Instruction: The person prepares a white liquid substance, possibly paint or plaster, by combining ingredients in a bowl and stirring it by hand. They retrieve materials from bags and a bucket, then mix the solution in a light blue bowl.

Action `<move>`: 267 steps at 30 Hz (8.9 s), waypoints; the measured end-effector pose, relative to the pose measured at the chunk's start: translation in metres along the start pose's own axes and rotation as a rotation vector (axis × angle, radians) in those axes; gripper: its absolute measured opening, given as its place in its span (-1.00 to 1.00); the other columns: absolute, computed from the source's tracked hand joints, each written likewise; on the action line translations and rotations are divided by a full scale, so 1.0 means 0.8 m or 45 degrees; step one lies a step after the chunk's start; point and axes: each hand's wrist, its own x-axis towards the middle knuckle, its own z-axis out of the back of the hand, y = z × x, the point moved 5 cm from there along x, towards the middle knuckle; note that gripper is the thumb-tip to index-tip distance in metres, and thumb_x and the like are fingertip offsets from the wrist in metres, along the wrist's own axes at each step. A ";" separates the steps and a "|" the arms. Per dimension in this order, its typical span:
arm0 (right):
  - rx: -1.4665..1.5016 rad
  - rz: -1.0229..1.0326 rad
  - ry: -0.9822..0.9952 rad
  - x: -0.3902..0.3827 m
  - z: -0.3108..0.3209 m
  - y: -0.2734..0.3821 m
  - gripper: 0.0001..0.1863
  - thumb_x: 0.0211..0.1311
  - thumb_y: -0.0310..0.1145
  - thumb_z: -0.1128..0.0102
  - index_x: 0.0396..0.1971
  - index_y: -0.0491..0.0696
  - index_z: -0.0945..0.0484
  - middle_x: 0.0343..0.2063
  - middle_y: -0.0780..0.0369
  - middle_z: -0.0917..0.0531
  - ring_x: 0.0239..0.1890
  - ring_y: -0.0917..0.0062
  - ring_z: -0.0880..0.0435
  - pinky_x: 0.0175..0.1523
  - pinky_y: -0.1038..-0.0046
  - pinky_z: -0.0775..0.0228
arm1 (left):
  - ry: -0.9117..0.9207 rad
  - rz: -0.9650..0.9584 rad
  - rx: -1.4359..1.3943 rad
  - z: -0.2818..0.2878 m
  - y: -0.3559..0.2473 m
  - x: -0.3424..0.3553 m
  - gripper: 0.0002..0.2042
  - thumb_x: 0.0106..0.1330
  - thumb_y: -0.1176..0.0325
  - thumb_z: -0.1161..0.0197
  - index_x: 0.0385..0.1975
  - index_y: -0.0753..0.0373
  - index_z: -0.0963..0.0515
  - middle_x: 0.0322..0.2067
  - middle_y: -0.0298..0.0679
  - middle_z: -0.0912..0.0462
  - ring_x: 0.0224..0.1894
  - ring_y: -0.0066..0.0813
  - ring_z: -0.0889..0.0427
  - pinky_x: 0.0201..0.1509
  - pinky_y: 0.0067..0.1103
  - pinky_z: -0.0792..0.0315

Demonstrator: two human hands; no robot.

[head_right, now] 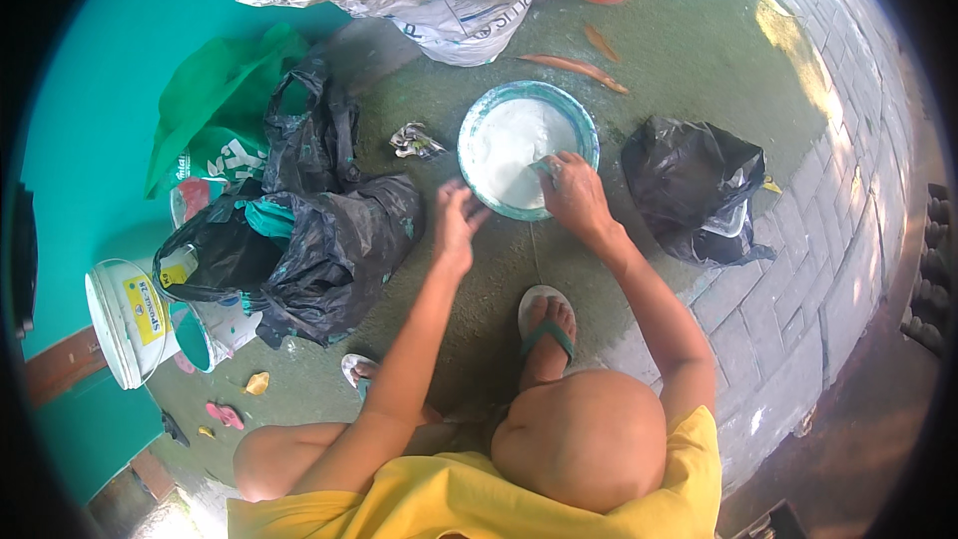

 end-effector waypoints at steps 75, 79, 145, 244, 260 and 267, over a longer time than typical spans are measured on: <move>-0.110 0.071 -0.092 0.005 0.003 -0.024 -0.88 0.10 -0.46 -0.18 -0.36 -0.16 -0.55 -0.40 0.05 -0.55 -0.28 0.15 -0.55 -0.19 0.22 -0.46 | 0.881 -0.134 2.012 0.083 -0.254 -0.263 -0.68 0.16 0.35 -0.25 -0.08 0.20 -0.45 -0.34 -0.20 -0.48 -0.30 -0.25 -0.54 -0.30 -0.41 -0.43; 0.048 0.151 0.048 0.000 -0.015 0.012 -0.89 0.11 -0.48 -0.16 -0.35 -0.17 -0.56 -0.41 0.07 -0.56 -0.28 0.18 -0.55 -0.19 0.24 -0.45 | 0.967 -0.069 1.862 0.041 -0.218 -0.234 -0.70 0.21 0.34 -0.23 -0.07 0.23 -0.42 -0.29 -0.17 -0.49 -0.34 -0.25 -0.55 -0.28 -0.41 -0.45; -0.035 -0.077 -0.086 0.010 0.014 -0.004 -0.85 0.04 -0.36 -0.27 -0.39 -0.09 -0.65 -0.44 0.23 -0.67 -0.31 0.43 -0.57 -0.08 0.32 -0.17 | 0.181 0.111 0.144 -0.003 -0.017 0.001 -0.90 0.44 0.36 0.14 -0.14 0.16 -0.24 -0.06 -0.24 -0.44 -0.01 -0.40 -0.51 -0.01 -0.27 -0.53; -0.406 0.373 -0.076 0.057 0.004 0.008 -0.85 0.08 -0.37 -0.15 -0.34 0.10 -0.64 -0.42 0.33 -0.57 -0.20 0.47 -0.49 0.06 0.32 -0.14 | 0.159 0.085 0.138 0.008 0.004 -0.014 -0.83 0.44 0.28 0.13 -0.08 0.16 -0.27 -0.07 -0.27 -0.43 -0.01 -0.46 -0.46 0.00 -0.35 -0.50; -0.224 0.108 -0.021 -0.019 -0.001 0.008 -0.89 0.06 -0.37 -0.24 -0.42 -0.08 -0.62 -0.49 0.23 -0.62 -0.32 0.39 -0.55 -0.03 0.29 -0.18 | 0.128 0.084 0.192 0.011 0.003 -0.014 -0.80 0.43 0.31 0.15 -0.04 0.19 -0.26 -0.05 -0.24 -0.42 -0.01 -0.42 -0.47 0.00 -0.37 -0.50; -0.205 0.224 -0.064 0.026 -0.025 0.020 -0.84 0.06 -0.31 -0.25 -0.37 -0.03 -0.63 -0.49 0.25 -0.61 -0.28 0.42 -0.53 -0.01 0.28 -0.16 | 0.120 0.076 0.152 0.008 0.004 -0.013 -0.81 0.42 0.27 0.09 -0.08 0.17 -0.29 -0.12 -0.28 -0.45 -0.13 -0.50 -0.49 -0.10 -0.42 -0.54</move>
